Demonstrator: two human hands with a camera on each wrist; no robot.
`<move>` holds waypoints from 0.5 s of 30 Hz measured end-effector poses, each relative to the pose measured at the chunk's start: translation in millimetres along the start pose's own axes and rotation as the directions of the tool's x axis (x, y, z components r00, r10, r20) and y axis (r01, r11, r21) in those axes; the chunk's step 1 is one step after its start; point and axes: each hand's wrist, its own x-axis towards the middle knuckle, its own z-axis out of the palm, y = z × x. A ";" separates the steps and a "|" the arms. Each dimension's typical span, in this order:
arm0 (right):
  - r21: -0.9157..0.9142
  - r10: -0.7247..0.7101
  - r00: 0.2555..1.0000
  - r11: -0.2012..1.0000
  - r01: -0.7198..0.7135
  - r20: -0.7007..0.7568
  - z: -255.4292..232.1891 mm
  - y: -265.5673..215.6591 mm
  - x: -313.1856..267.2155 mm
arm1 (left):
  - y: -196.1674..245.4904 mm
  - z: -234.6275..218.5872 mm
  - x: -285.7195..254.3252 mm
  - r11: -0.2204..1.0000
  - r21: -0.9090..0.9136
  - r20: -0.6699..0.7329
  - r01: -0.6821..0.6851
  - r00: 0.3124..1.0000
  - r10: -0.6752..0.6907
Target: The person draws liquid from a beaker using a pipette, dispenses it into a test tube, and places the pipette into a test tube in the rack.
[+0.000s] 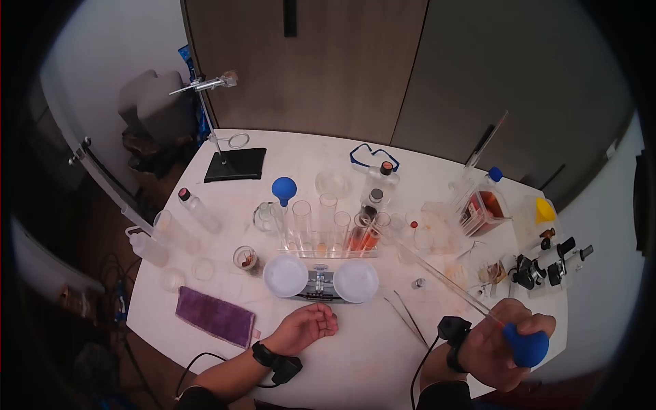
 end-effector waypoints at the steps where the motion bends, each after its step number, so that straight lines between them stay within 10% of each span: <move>1: -0.001 -0.001 1.000 1.000 0.001 -0.002 -4.1 -2.3 0.9 | -0.1 -0.7 0.3 1.000 0.002 0.001 0.001 1.000 -0.001; 3: 0.100 0.120 0.970 0.985 -0.143 0.210 -15.2 -6.6 2.9 | 2.7 -1.2 1.6 1.000 0.016 0.040 0.013 0.999 -0.013; 15: -0.022 0.120 0.978 0.993 -0.118 0.172 -10.9 -8.9 -1.5 | 1.2 -1.6 5.2 0.998 0.037 0.047 0.054 0.997 -0.056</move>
